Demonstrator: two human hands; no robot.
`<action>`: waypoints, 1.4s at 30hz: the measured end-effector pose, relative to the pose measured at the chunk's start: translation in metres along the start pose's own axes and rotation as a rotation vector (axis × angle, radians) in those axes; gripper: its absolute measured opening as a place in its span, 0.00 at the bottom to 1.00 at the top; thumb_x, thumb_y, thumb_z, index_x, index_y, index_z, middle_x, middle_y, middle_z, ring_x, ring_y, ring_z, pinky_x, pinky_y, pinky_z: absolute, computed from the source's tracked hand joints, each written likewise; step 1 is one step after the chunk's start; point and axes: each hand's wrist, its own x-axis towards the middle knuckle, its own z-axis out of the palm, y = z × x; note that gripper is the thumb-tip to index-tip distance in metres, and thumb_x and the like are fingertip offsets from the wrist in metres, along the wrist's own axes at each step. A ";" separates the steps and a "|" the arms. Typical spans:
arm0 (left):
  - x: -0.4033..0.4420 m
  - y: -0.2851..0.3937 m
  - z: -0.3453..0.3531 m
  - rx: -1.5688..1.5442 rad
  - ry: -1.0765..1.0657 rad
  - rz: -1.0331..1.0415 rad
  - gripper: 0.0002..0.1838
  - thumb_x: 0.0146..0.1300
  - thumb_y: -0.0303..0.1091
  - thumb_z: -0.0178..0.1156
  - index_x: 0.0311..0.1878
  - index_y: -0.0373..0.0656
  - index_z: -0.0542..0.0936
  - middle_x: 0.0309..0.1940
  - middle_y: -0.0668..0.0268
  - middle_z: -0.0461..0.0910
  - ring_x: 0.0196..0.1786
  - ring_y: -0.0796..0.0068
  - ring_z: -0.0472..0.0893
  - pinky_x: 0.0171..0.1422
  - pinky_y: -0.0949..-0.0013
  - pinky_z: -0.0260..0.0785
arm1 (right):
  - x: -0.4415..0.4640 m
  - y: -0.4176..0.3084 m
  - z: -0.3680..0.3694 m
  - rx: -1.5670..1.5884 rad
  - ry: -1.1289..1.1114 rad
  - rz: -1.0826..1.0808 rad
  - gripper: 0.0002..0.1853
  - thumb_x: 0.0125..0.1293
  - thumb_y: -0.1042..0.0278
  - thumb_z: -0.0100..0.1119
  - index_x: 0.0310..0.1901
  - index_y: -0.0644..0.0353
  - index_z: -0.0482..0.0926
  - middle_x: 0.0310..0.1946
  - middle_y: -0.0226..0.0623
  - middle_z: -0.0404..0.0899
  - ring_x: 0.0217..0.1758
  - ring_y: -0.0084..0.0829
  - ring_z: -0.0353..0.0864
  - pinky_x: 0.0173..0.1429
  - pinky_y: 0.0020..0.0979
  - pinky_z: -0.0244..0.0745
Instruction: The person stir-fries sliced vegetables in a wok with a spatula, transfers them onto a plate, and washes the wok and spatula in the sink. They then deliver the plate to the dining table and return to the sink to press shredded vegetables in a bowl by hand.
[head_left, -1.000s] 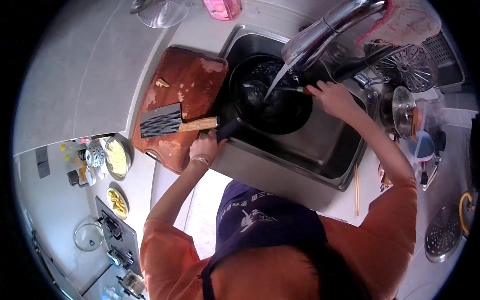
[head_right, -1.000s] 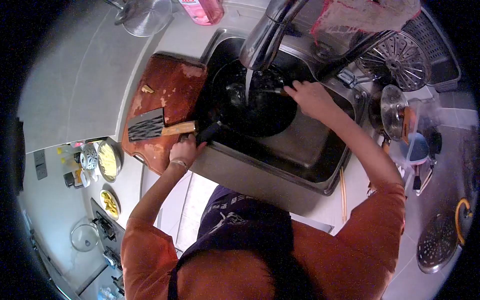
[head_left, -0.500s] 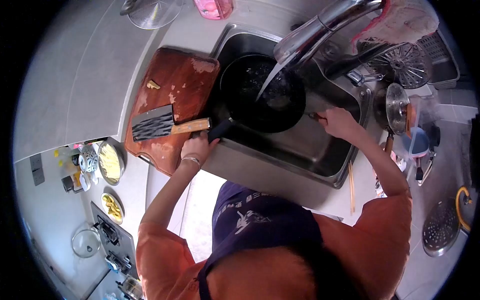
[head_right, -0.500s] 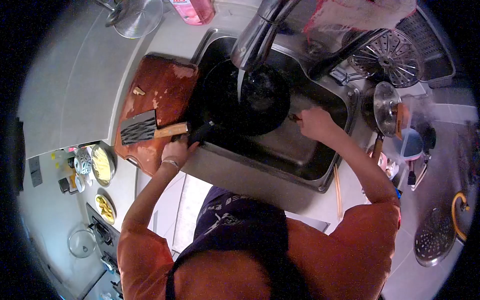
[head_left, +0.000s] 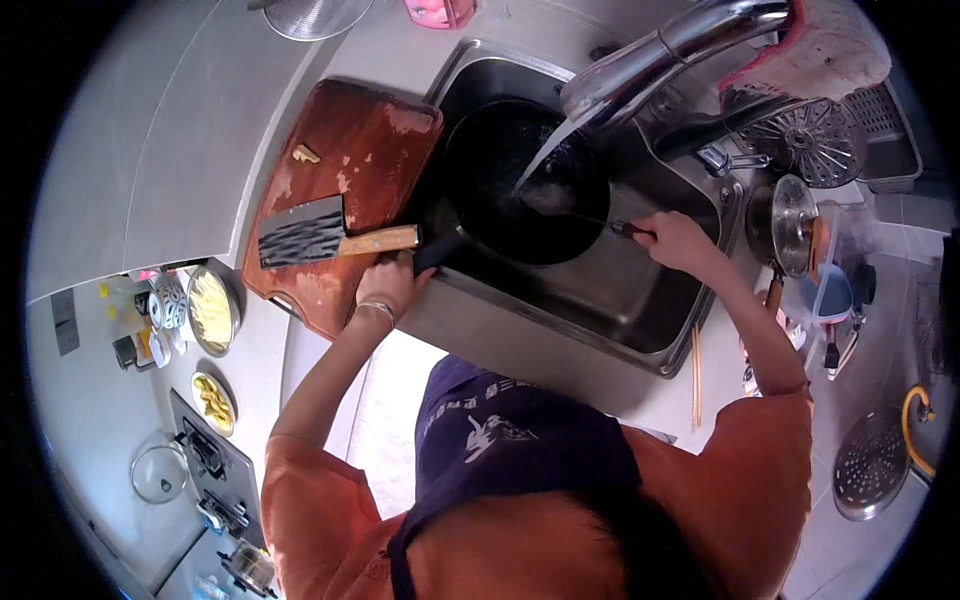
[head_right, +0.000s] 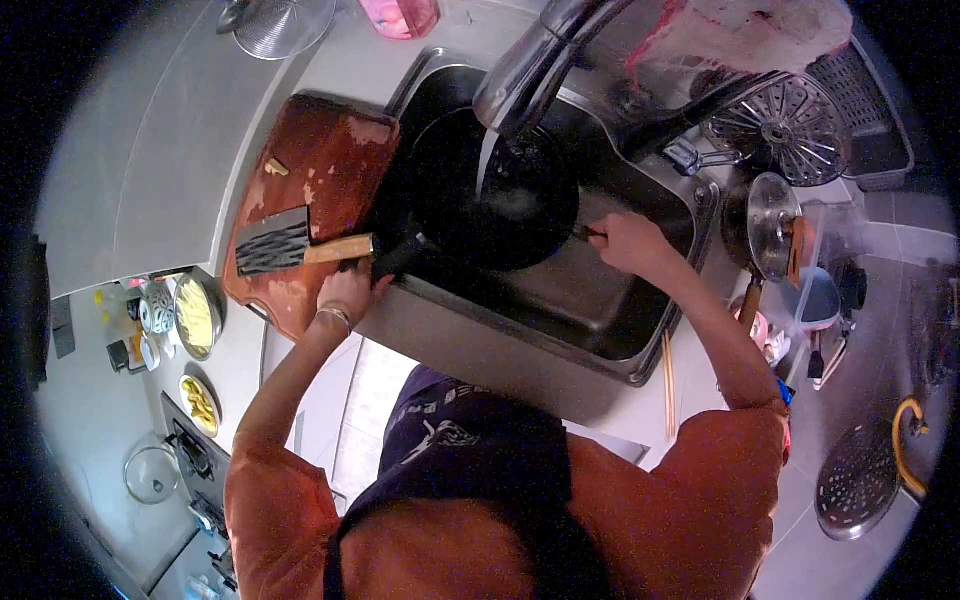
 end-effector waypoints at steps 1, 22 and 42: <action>0.000 0.001 -0.004 -0.012 -0.036 -0.008 0.28 0.59 0.57 0.46 0.43 0.36 0.70 0.29 0.49 0.78 0.34 0.54 0.80 0.37 0.59 0.73 | 0.000 0.000 0.006 0.036 0.037 -0.009 0.13 0.56 0.64 0.50 0.43 0.54 0.78 0.30 0.49 0.77 0.34 0.47 0.77 0.41 0.43 0.72; 0.007 -0.006 0.003 -0.009 -0.057 -0.013 0.33 0.58 0.61 0.43 0.48 0.36 0.68 0.28 0.49 0.78 0.33 0.52 0.79 0.36 0.56 0.73 | -0.014 -0.012 -0.010 0.043 -0.059 -0.009 0.16 0.54 0.64 0.52 0.46 0.49 0.77 0.31 0.47 0.77 0.36 0.45 0.76 0.41 0.37 0.70; 0.017 -0.018 -0.006 -0.905 -0.610 -0.061 0.15 0.55 0.43 0.56 0.27 0.38 0.76 0.14 0.65 0.73 0.15 0.78 0.75 0.19 0.75 0.69 | 0.009 0.003 -0.061 -0.466 -0.139 -0.186 0.12 0.49 0.68 0.54 0.36 0.59 0.80 0.22 0.46 0.76 0.32 0.42 0.78 0.36 0.38 0.72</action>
